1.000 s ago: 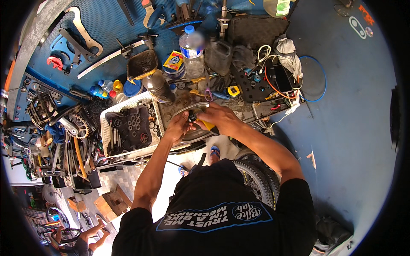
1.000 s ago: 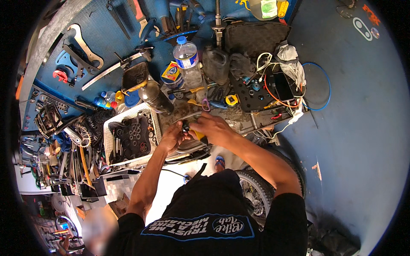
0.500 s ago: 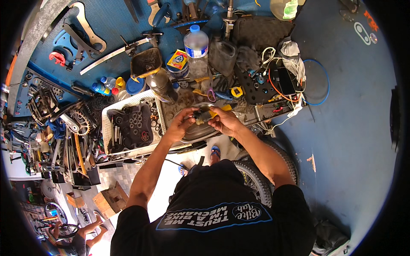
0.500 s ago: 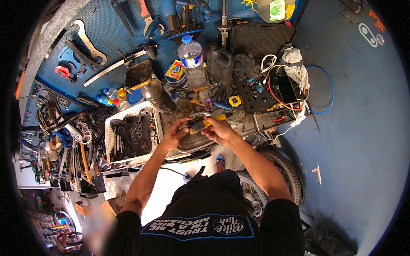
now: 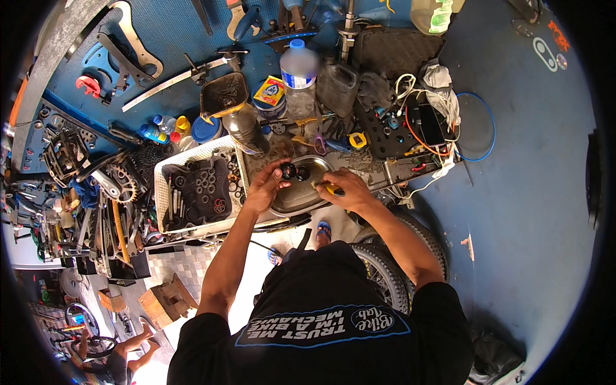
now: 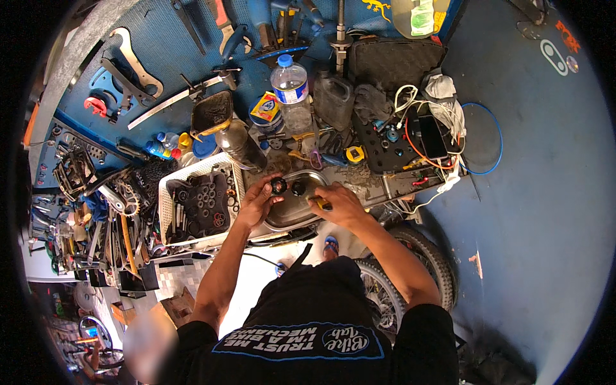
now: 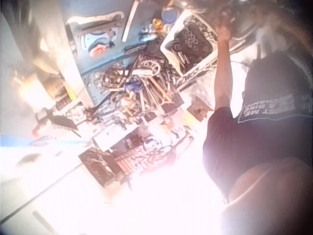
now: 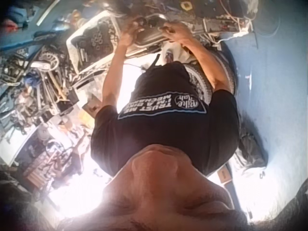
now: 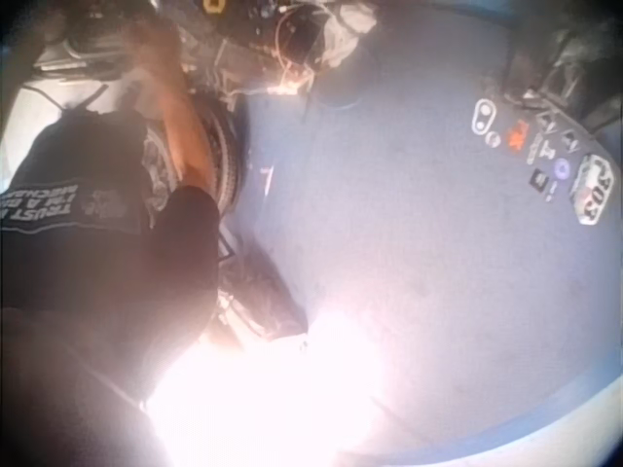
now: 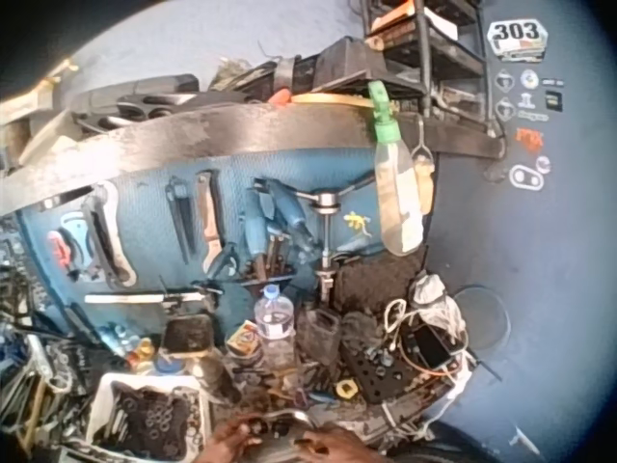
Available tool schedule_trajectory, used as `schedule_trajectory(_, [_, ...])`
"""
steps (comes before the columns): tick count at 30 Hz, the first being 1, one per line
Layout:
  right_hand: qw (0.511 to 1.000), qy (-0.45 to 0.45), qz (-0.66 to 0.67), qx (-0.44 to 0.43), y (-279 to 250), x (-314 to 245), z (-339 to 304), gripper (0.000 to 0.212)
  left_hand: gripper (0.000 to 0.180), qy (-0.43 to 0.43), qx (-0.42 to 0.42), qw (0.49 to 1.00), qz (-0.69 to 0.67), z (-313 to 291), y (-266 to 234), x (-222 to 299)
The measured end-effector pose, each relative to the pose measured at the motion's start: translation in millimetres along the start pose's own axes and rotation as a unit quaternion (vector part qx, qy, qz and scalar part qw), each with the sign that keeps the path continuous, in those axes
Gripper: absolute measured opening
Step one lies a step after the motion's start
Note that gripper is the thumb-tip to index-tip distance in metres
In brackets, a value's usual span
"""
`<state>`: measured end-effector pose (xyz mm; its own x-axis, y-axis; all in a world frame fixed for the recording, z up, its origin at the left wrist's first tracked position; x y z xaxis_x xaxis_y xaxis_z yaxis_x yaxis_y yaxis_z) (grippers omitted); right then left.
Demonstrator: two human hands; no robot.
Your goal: The person scrubs small mechanical parts and a metal tray with a yellow brush in a workshop. They repeatedly dip the parts into a container, scrub them, and place them into a white basket. The person also briefly handles a bicycle cable and moves around the workbench.
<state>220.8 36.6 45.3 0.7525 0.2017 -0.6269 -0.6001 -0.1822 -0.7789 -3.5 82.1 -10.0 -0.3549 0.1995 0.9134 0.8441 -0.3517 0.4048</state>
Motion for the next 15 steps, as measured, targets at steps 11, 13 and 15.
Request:
schedule_trajectory(11, [0.965,-0.218,0.04,0.139,-40,-62,14,0.018,0.043,-0.08,0.007,0.996,0.041,-3,23,-13])
schedule_trajectory(13, [0.973,-0.194,0.056,0.109,-35,-57,19,0.019,0.044,-0.043,0.011,0.998,0.042,-4,31,-11])
schedule_trajectory(15, [0.974,-0.192,0.064,0.099,-35,-56,22,0.019,0.047,-0.013,0.024,0.999,0.025,-6,35,-11])
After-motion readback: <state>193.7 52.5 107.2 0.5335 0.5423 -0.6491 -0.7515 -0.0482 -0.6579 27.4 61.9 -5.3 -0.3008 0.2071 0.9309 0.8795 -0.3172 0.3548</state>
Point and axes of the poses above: each hand's wrist, its own z-axis towards the middle knuckle, its own y-axis out of the palm, x = y × z, the point moved 7 cm from there along z, towards the middle knuckle, and after that the axes turned 6 degrees about y, right-handed, at the moved point
